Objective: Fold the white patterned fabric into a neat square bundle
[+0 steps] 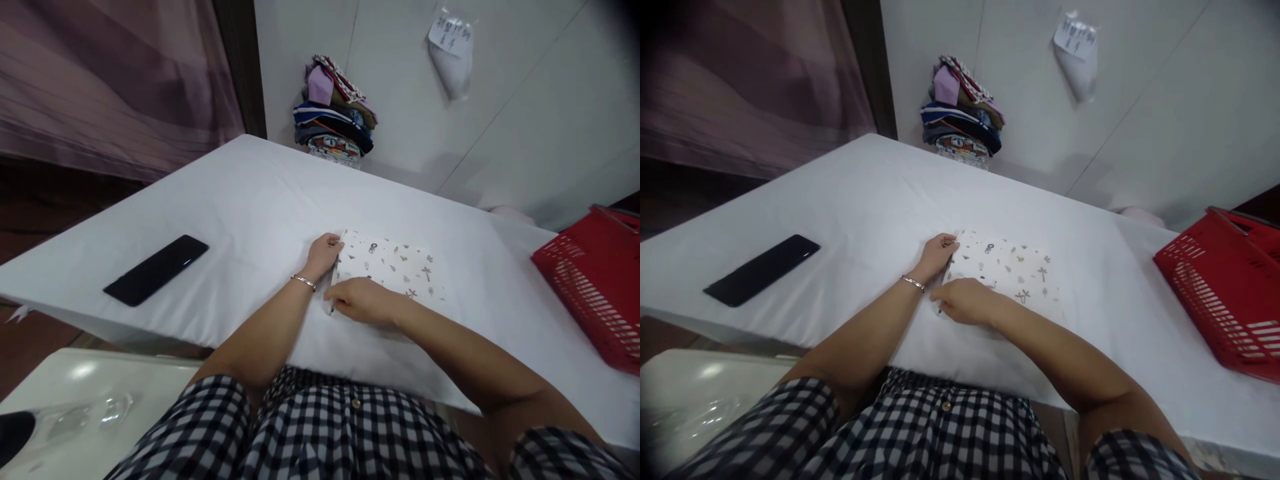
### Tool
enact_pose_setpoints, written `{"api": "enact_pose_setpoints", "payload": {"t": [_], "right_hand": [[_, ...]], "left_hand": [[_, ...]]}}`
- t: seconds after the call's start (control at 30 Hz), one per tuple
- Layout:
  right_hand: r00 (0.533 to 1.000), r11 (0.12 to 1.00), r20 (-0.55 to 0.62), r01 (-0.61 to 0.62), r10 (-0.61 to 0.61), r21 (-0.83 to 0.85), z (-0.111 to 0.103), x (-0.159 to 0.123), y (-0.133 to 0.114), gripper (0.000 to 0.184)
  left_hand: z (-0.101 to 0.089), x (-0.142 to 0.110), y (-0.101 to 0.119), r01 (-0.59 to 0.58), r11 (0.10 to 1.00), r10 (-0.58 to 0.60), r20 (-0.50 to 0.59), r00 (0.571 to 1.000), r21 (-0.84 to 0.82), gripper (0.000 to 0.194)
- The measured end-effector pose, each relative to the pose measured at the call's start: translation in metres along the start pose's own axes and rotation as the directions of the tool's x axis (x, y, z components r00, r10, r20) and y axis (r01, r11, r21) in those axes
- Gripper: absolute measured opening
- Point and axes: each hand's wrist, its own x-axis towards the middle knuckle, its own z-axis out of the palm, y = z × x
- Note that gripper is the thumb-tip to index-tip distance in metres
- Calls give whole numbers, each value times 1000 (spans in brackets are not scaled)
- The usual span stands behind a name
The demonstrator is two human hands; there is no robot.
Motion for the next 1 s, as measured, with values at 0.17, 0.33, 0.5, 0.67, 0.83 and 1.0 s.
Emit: {"api": "enact_pose_setpoints", "payload": {"t": [0.17,0.33,0.5,0.67,0.83,1.0], "right_hand": [[991,977,130,0,28,-211,6,-2,-14,28],[984,940,175,45,16,-339,11,1,-17,26],[992,921,120,78,-35,-381,8,-7,-19,22],[990,886,101,137,-102,-442,14,-8,-16,20],[983,871,78,183,-166,-457,21,-2,-12,19],[978,900,58,209,-203,-383,22,3,-9,19]], "left_hand": [[1,0,-1,3,1000,-3,6,1000,-10,24],[0,1,-1,-12,1000,12,-1,1000,17,24],[0,2,-4,-7,1000,7,1,1000,14,23],[0,3,-5,-1,1000,1,5,1000,-1,23],[-1,2,-4,-9,1000,9,5,1000,25,24],[-1,1,-2,-10,999,10,0,1000,42,23]]}}
